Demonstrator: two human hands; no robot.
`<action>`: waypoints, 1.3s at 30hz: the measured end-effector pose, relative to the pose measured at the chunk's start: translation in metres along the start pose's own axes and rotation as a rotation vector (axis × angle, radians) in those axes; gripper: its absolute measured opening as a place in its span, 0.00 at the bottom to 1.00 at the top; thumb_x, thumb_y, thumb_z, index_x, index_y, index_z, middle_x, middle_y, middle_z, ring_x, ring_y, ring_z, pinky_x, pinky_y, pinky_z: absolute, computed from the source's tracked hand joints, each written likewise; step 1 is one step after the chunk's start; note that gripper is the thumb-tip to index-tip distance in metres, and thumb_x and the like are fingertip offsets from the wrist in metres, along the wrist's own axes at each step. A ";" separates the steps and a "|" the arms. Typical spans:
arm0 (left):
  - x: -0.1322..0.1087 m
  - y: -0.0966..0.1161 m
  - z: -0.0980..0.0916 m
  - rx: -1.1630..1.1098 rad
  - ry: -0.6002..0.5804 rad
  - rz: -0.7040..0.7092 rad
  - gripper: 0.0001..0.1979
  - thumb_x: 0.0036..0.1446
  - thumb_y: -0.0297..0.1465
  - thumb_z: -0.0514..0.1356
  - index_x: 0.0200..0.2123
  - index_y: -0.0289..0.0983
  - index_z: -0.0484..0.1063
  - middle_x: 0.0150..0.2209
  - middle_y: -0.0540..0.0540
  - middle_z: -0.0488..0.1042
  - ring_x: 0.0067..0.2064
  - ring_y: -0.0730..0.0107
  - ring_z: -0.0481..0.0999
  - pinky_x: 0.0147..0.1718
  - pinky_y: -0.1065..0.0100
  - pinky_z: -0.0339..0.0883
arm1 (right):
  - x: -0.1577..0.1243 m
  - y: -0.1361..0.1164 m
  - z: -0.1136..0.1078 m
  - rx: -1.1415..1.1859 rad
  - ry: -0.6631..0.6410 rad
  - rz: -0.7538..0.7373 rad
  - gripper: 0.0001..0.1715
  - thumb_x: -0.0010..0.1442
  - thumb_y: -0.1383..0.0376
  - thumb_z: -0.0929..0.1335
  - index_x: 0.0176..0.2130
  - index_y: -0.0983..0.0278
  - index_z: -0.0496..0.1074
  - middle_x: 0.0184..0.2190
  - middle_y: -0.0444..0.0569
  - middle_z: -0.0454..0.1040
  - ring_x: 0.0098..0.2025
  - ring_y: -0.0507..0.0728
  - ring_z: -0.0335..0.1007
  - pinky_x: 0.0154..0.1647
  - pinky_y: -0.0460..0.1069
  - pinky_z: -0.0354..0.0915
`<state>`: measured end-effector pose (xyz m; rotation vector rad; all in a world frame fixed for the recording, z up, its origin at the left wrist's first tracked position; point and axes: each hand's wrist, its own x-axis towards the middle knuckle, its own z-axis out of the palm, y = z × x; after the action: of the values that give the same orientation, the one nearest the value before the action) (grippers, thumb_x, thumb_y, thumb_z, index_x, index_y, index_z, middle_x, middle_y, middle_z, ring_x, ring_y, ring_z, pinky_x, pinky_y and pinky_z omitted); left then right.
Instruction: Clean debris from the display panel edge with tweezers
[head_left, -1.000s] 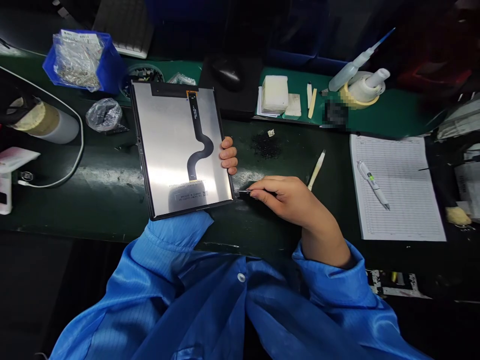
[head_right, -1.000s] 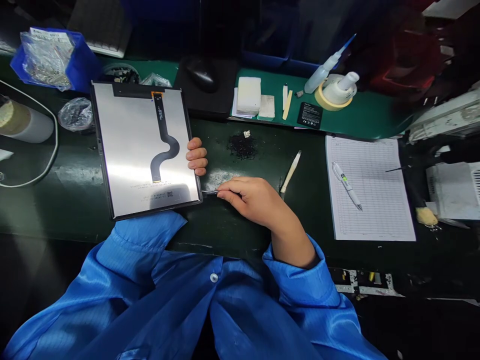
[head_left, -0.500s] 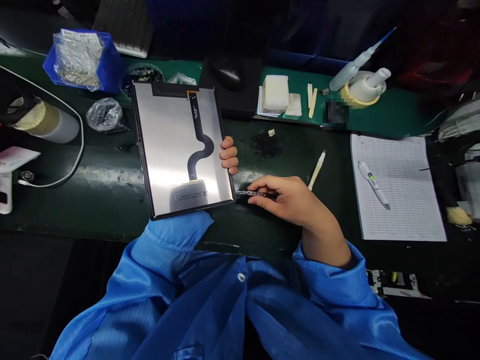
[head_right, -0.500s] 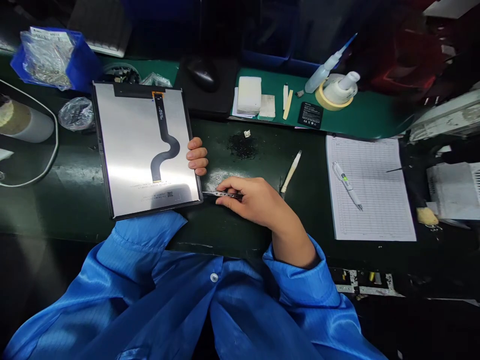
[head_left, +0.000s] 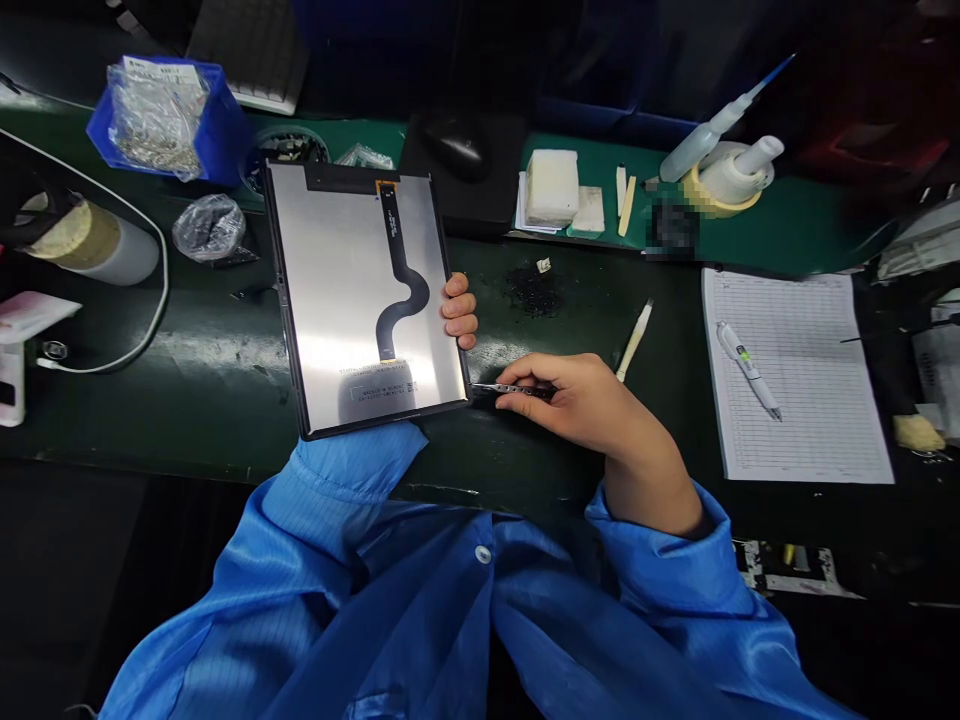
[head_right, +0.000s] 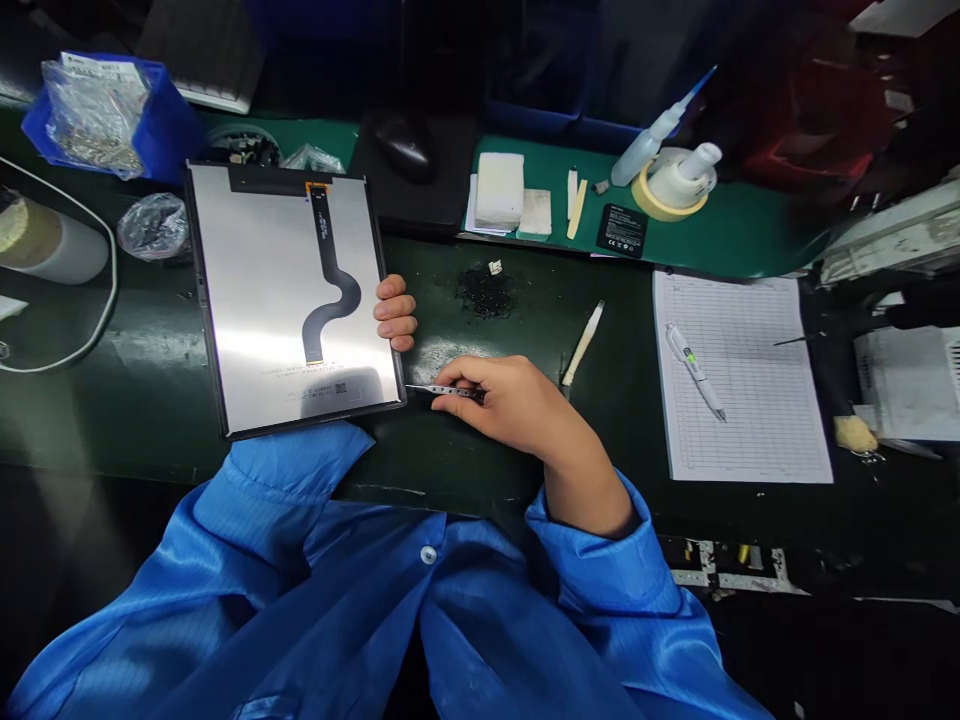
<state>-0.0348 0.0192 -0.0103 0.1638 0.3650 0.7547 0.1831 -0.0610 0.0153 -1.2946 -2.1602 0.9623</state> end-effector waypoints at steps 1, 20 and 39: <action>0.000 0.000 0.002 0.004 0.005 0.009 0.21 0.73 0.40 0.39 0.32 0.38 0.61 0.23 0.50 0.59 0.22 0.75 0.55 0.27 0.68 0.55 | 0.000 0.000 0.000 -0.002 0.005 -0.010 0.07 0.63 0.61 0.75 0.42 0.59 0.81 0.33 0.44 0.83 0.34 0.55 0.79 0.35 0.48 0.69; -0.006 -0.005 0.022 0.097 0.094 0.075 0.14 0.69 0.35 0.43 0.30 0.38 0.56 0.23 0.53 0.53 0.21 0.78 0.49 0.27 0.70 0.46 | 0.002 0.003 0.000 -0.053 -0.007 -0.118 0.09 0.68 0.64 0.69 0.43 0.59 0.82 0.39 0.47 0.84 0.40 0.56 0.81 0.42 0.49 0.71; -0.003 -0.001 0.011 0.024 0.065 0.023 0.22 0.71 0.44 0.39 0.31 0.37 0.59 0.23 0.50 0.58 0.21 0.76 0.57 0.23 0.70 0.60 | 0.000 0.003 0.000 -0.039 -0.024 -0.068 0.08 0.68 0.63 0.70 0.45 0.60 0.81 0.38 0.46 0.84 0.39 0.55 0.80 0.41 0.48 0.70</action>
<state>-0.0324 0.0164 0.0004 0.1665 0.4345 0.7799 0.1845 -0.0600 0.0132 -1.2243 -2.2374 0.9174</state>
